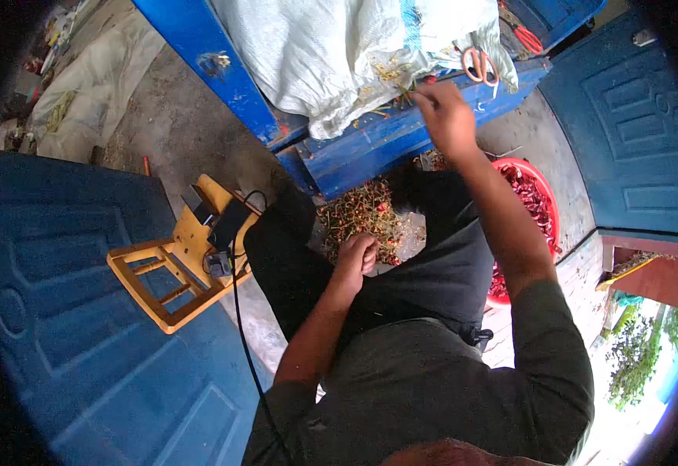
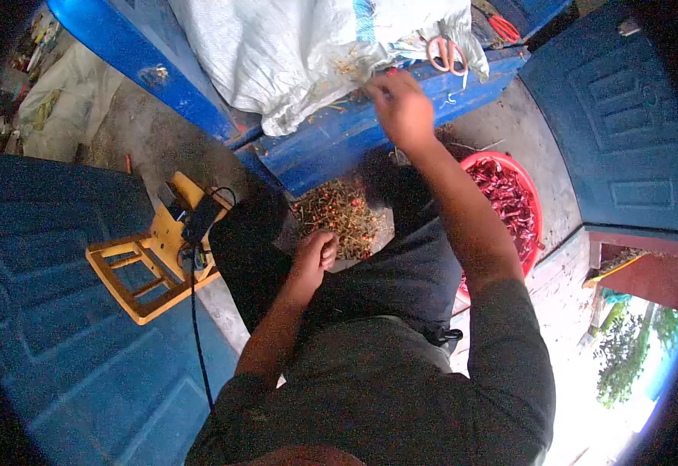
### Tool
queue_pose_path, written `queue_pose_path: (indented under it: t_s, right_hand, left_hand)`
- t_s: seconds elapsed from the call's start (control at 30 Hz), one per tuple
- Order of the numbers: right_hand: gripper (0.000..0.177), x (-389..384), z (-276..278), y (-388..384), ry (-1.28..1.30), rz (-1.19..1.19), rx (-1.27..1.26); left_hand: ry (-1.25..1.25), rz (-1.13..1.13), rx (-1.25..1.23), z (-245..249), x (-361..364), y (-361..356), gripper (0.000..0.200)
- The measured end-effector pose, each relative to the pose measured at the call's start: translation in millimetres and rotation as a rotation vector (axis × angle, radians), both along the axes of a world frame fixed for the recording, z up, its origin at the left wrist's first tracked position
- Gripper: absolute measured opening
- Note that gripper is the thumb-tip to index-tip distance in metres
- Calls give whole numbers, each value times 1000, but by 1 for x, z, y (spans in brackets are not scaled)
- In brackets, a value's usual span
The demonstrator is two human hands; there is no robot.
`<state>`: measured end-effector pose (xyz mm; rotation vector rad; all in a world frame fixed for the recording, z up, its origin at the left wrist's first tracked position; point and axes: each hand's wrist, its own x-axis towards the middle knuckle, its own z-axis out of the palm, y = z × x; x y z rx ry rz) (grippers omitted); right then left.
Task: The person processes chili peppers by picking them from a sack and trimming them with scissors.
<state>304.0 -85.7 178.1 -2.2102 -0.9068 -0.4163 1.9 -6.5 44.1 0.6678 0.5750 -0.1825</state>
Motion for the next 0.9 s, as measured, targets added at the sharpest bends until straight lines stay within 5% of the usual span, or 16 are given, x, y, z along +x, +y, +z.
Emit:
queue_pose_path:
  t_s: [0.13, 0.2, 0.23, 0.27, 0.3, 0.33, 0.37, 0.47, 0.5, 0.57, 0.6, 0.63, 0.77, 0.8, 0.9]
  right_hand:
    - [28, 34, 10, 91, -50, 12, -222]
    - [32, 61, 12, 132, -117, 158, -128]
    - [32, 46, 63, 147, 186, 213, -278]
    - [33, 59, 67, 163, 35, 273, -274]
    - [31, 57, 92, 177, 250, 333, -250]
    - [37, 74, 105, 191, 717, 450, -166]
    - [31, 101, 84, 218, 254, 500, 27]
    - [30, 70, 147, 227, 907, 562, 332]
    - [28, 82, 137, 233, 976, 811, 473]
    - [24, 91, 104, 224, 903, 531, 341]
    - [39, 130, 95, 220, 462, 651, -400]
    - [29, 99, 62, 199, 241, 419, -74]
    - [17, 44, 50, 184, -45, 175, -394]
    - [17, 46, 32, 184, 138, 199, -393]
    - [14, 37, 6, 178, -150, 144, -549]
  left_hand:
    - [53, 93, 0, 9, -2, 9, 19]
    - [30, 98, 3, 13, -5, 13, 19]
    - [2, 108, 7, 13, -4, 14, 18]
    - [22, 96, 17, 12, -4, 15, 19]
    - [27, 88, 12, 13, -3, 15, 19]
    - [21, 73, 13, 16, -2, 14, 19]
    - [9, 60, 15, 17, 0, 14, 20]
    - [-11, 44, -24, 15, 2, 16, 21]
    - [-16, 50, -44, 16, 1, 16, 21]
    - [-17, 57, -55, 16, 1, 17, 21]
    - [-13, 66, -30, 23, 2, 18, 20]
    - [-3, 70, -4, 26, 0, 20, 20]
    - [5, 60, -60, 19, -3, 19, 20]
    - [-8, 62, -39, 22, -4, 18, 19]
    - [1, 49, -14, 24, -1, 19, 19]
